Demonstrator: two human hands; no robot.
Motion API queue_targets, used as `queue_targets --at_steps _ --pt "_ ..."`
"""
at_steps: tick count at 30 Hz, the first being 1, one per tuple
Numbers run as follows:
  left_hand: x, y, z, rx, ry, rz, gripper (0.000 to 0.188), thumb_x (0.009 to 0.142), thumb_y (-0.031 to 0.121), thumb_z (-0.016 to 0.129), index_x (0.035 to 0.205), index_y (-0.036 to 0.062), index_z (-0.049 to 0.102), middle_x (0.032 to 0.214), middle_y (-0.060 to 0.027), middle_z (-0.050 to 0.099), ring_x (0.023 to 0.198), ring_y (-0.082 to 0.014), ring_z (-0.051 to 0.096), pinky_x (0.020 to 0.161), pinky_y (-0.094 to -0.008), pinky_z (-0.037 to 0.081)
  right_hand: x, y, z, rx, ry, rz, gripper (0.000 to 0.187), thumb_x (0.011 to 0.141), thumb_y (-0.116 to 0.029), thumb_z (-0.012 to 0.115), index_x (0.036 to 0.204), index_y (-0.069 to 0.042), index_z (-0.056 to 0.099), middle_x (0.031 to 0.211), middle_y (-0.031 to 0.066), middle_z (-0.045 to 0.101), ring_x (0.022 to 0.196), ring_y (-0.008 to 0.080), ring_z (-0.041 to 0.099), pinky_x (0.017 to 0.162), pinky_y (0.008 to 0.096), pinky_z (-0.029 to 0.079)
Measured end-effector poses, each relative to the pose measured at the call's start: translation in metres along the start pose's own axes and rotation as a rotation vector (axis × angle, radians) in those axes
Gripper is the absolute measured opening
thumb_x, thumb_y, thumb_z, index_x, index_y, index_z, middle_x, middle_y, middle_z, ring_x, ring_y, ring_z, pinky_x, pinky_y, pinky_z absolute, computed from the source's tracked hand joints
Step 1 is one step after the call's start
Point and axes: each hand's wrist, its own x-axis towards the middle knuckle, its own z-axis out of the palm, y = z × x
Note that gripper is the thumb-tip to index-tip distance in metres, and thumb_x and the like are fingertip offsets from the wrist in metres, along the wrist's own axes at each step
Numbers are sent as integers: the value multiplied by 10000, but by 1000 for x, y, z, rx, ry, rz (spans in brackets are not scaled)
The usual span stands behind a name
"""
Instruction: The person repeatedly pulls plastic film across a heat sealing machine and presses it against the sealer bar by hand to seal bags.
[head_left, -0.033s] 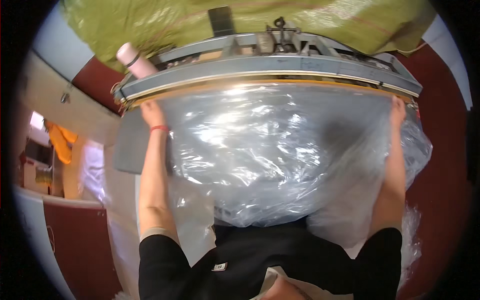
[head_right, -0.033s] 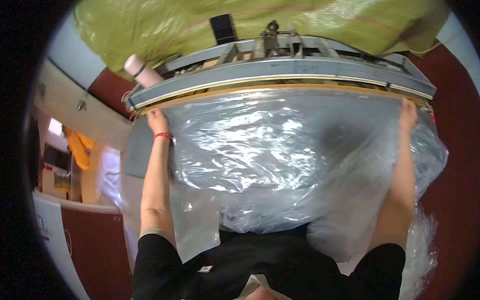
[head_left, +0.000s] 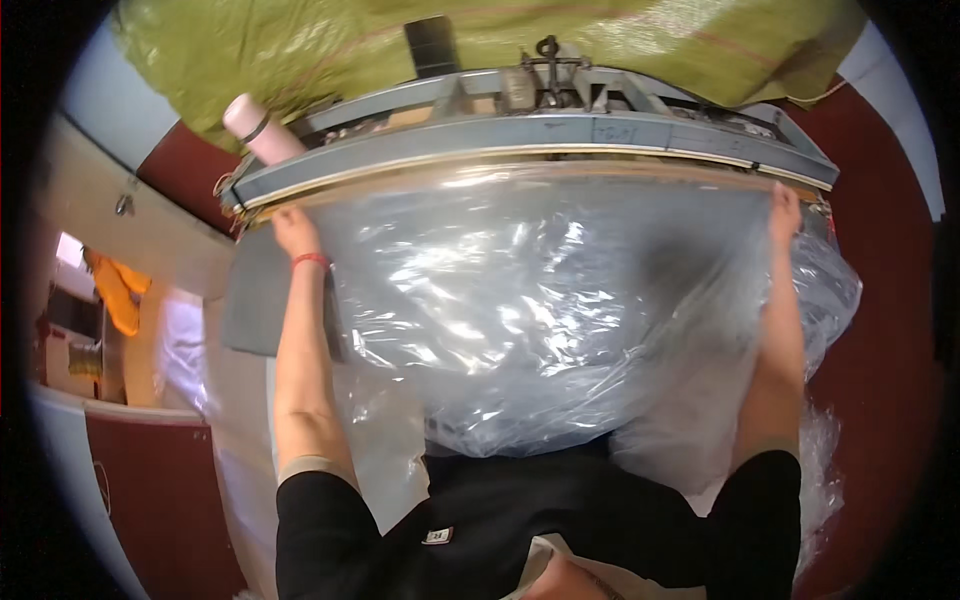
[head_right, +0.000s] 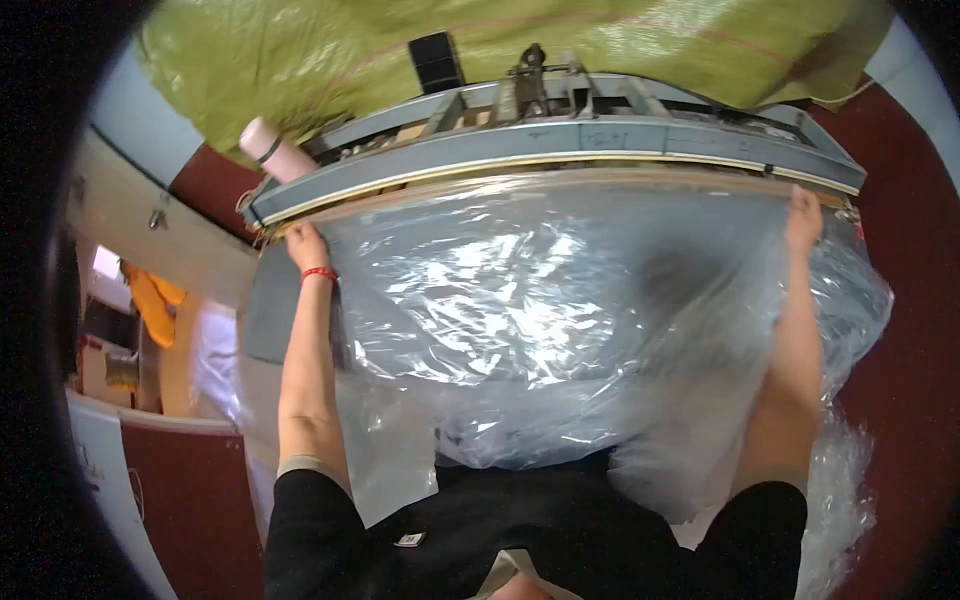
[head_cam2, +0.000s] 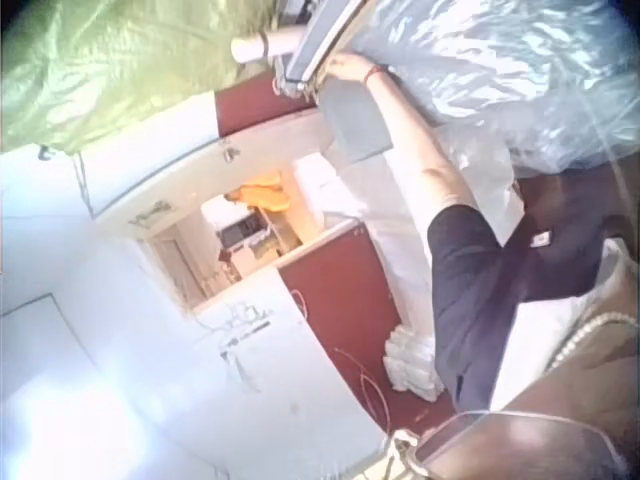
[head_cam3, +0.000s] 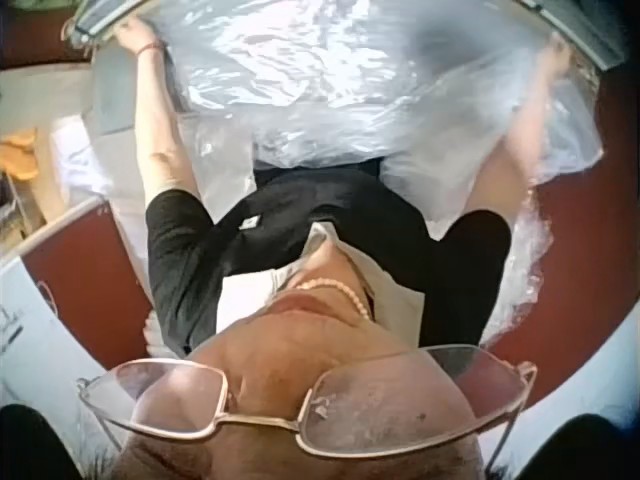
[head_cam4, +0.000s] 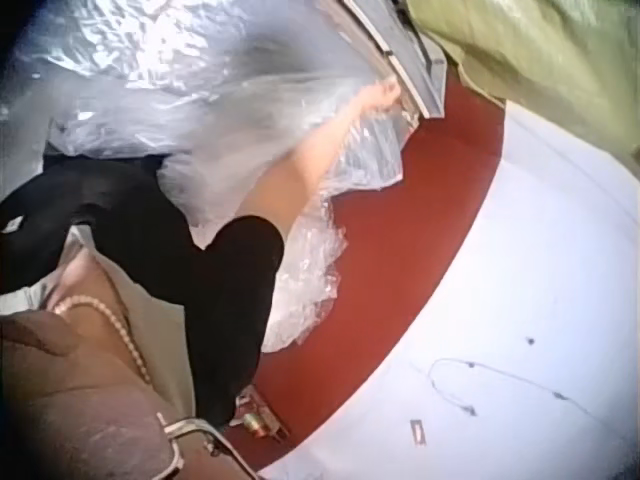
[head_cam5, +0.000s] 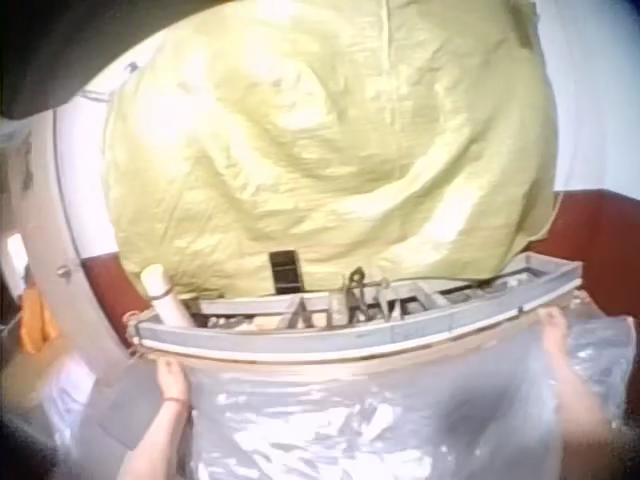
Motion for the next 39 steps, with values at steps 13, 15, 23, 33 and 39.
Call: queue_targets --at_steps 13,15,23,33,39 --pt "12 -3 16 -132 77 -196 131 742 95 481 794 -25 479 660 -69 520 562 -134 495 518 -256 412 14 0 10 -252 390 48 207 737 -173 571 860 -8 550 812 101 600 761 219 569 729 307 425" --pt "4 23 11 -169 57 -298 133 744 73 414 800 -30 475 675 -82 520 557 -147 483 515 -266 411 11 -3 9 -308 455 -21 221 741 -163 559 895 -6 539 837 107 596 776 229 567 735 313 423" --pt "21 -19 -1 -319 -316 -271 86 778 113 486 809 34 476 640 -16 475 541 -88 437 479 -211 353 -22 -87 -50 91 122 -91 237 860 -203 491 983 -3 521 929 92 567 858 152 538 775 265 412" --pt "-81 57 -165 -266 -50 71 77 834 113 478 889 60 468 751 14 435 644 -56 393 549 -196 348 -209 133 -308 -914 8 438 496 814 -394 517 1109 3 481 1071 168 544 987 280 520 803 391 418" --pt "-288 108 -149 100 -1374 500 274 765 167 545 1009 43 566 800 -146 600 758 -280 590 682 -374 457 -295 109 -427 -1060 126 462 507 811 -398 519 1125 -3 470 1084 166 537 997 281 515 810 390 416"
